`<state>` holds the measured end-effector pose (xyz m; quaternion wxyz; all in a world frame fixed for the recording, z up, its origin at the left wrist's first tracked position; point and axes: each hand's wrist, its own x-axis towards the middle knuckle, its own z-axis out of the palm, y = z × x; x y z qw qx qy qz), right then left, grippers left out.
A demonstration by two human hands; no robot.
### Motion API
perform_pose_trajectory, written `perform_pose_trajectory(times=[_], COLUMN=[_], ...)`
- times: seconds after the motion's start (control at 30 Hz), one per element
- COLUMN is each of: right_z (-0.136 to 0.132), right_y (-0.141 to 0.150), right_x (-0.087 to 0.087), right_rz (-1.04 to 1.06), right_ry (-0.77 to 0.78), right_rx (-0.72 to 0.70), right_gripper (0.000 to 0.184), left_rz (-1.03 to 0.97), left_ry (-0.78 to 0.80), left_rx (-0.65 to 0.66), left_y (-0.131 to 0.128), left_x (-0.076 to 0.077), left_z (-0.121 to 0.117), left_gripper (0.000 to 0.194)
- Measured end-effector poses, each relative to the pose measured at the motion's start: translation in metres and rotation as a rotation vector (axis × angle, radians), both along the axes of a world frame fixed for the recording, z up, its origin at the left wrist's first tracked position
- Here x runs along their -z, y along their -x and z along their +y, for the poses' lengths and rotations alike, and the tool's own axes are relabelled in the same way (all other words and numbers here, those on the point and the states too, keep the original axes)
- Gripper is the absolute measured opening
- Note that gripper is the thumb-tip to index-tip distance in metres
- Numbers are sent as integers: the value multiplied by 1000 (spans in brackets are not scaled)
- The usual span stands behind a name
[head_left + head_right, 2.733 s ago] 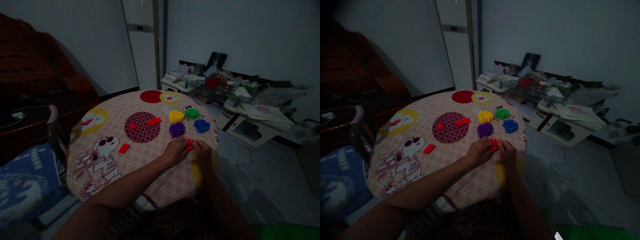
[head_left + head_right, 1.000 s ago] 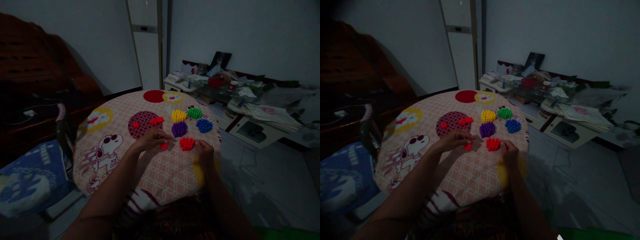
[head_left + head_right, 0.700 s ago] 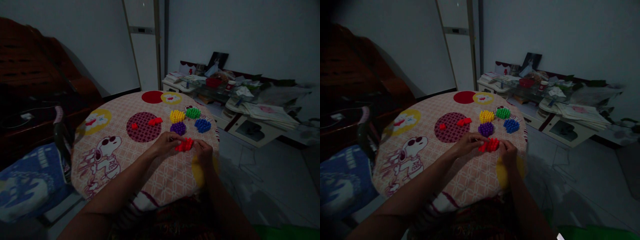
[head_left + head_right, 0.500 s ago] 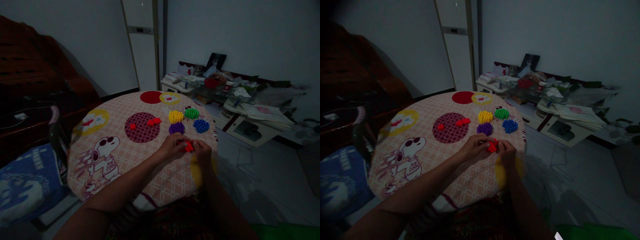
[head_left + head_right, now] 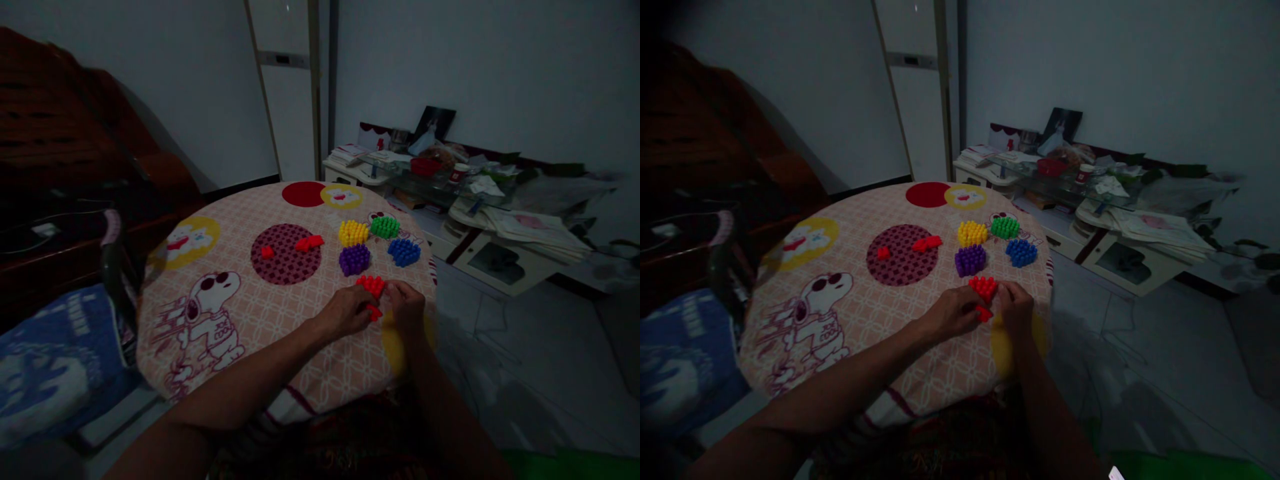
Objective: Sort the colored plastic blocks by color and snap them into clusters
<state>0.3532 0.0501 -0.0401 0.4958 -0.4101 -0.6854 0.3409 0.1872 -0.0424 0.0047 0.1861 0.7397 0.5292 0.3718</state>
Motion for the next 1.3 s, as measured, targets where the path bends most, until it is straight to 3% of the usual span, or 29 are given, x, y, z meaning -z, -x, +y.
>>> perform_pose_trajectory(times=[0.23,0.33,0.43,0.6,0.67,0.8,0.97,1.13,1.3], right_z=[0,1,1,1,2,1,-1,-1,0], right_y=[-1,-1,-1,0,0,0,1,1,1], right_x=[1,2,3,4,4,1,-3,-4,-3], right_rz=[-5,-6,-8,2,9,-2,-7,-8,5], right_ry=[-5,-5,-5,9,17,8,9,16,24], right_rx=[-8,-2,4,2,-5,-10,-5,-2,-15], right_gripper=[30,29,28,30,30,29,28,28,27], left_rz=[250,255,229,223,227,240,216,184,111], left_ry=[5,-14,-33,-12,43,170,198,254,260], left_rx=[37,-29,-255,-769,-830,-781,-790,-760,-732], left_y=[4,11,38,115,140,165,171,170,158], left_x=[-3,-11,-21,-22,-16,-6,-4,-11,-29], left_z=[-6,-4,10,43,50,55,58,50,37], left_gripper=[20,17,17,29,31,27,28,28,22])
